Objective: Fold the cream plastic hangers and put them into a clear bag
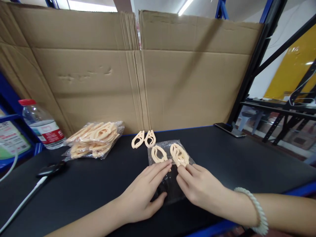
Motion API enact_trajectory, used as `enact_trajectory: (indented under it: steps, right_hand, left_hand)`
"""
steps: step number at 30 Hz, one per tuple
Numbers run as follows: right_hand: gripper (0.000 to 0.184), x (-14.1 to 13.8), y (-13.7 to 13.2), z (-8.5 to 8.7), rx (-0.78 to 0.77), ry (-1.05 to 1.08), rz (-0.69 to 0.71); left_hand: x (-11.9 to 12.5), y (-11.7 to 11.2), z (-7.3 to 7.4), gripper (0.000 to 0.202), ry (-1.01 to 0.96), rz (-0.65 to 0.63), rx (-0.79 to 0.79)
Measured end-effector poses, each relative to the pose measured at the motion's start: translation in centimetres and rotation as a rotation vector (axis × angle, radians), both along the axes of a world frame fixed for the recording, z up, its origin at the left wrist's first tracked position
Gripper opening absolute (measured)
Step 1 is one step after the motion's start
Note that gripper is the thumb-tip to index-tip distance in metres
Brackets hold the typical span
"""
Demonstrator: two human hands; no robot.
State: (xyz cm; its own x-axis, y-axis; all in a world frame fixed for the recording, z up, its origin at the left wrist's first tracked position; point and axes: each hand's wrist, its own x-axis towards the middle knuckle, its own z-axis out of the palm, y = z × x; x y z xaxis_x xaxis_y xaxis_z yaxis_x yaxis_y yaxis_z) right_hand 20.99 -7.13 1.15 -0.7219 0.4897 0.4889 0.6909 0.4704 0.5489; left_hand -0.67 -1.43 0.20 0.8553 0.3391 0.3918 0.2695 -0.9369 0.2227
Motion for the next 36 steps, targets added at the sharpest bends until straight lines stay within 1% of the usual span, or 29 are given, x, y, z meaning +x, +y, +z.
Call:
enact_trajectory:
  steps: [2, 3, 5, 6, 8, 9, 10, 12, 14, 16, 18, 20, 22, 25, 28, 31, 33, 36]
  right_hand:
    - [0.015, 0.3, 1.0, -0.5, 0.011, -0.001, -0.051]
    - [0.014, 0.5, 1.3, -0.5, 0.004, 0.002, -0.074]
    - [0.009, 1.1, 1.5, 0.3, -0.087, 0.042, -0.064]
    - [0.01, 1.4, 1.5, 0.9, -0.171, 0.09, -0.023]
    - [0.017, 2.0, 1.8, 2.5, -0.361, 0.254, 0.104]
    - [0.02, 2.3, 2.4, 3.3, -0.414, 0.346, 0.165]
    - [0.023, 2.4, 3.4, 4.0, -0.416, 0.423, 0.199]
    - [0.022, 2.6, 6.4, 5.0, -0.384, 0.487, 0.214]
    - [0.013, 2.4, 10.5, 5.1, -0.422, 0.422, 0.183]
    - [0.033, 1.7, 14.8, 4.4, -0.499, 0.241, 0.165]
    - [0.045, 0.6, 18.5, 3.4, -0.536, 0.17, 0.18]
    - [0.05, -0.6, 21.2, 2.4, -0.551, 0.133, 0.188]
    - [0.047, -1.5, 22.8, 1.6, -0.56, 0.097, 0.191]
    - [0.032, -1.4, 23.8, 1.3, -0.559, 0.064, 0.173]
    - [0.023, 0.5, 23.4, 1.5, -0.562, 0.071, 0.155]
    - [0.021, 3.4, 22.1, 1.7, -0.595, 0.119, 0.166]
    - [0.019, 5.3, 20.9, 1.6, -0.598, 0.191, 0.185]
    - [0.02, 7.6, 18.5, 1.6, -0.53, 0.36, 0.202]
  left_hand:
    - [0.0, 0.0, 0.0, 0.07, 0.009, 0.004, -0.005]
    - [0.0, 0.0, 0.0, 0.069, 0.015, 0.009, -0.004]
    - [0.1, 0.0, 0.1, 0.066, 0.024, 0.02, -0.007]
    - [0.1, 0.0, 0.1, 0.065, 0.024, 0.02, -0.013]
    - [0.2, -0.1, 0.1, 0.067, 0.012, 0.015, -0.026]
    - [0.2, -0.1, 0.1, 0.068, 0.007, 0.011, -0.031]
    - [0.2, -0.1, 0.1, 0.069, 0.005, 0.007, -0.034]
    - [0.2, -0.1, 0.1, 0.069, 0.009, 0.001, -0.037]
    - [0.2, 0.0, 0.2, 0.069, 0.017, 0.001, -0.036]
    - [0.2, 0.0, 0.2, 0.069, 0.026, -0.001, -0.031]
    - [0.2, 0.0, 0.3, 0.07, 0.034, 0.0, -0.034]
    - [0.1, 0.0, 0.3, 0.07, 0.041, 0.001, -0.046]
    - [0.0, 0.0, 0.3, 0.07, 0.044, 0.0, -0.055]
    - [-0.2, 0.1, 0.3, 0.072, 0.048, -0.014, -0.056]
    - [-0.3, 0.1, 0.2, 0.073, 0.058, -0.015, -0.056]
    - [-0.3, 0.2, 0.3, 0.071, 0.078, 0.006, -0.062]
    - [-0.3, 0.2, 0.4, 0.07, 0.087, 0.012, -0.066]
    - [-0.2, 0.2, 0.5, 0.069, 0.086, 0.011, -0.066]
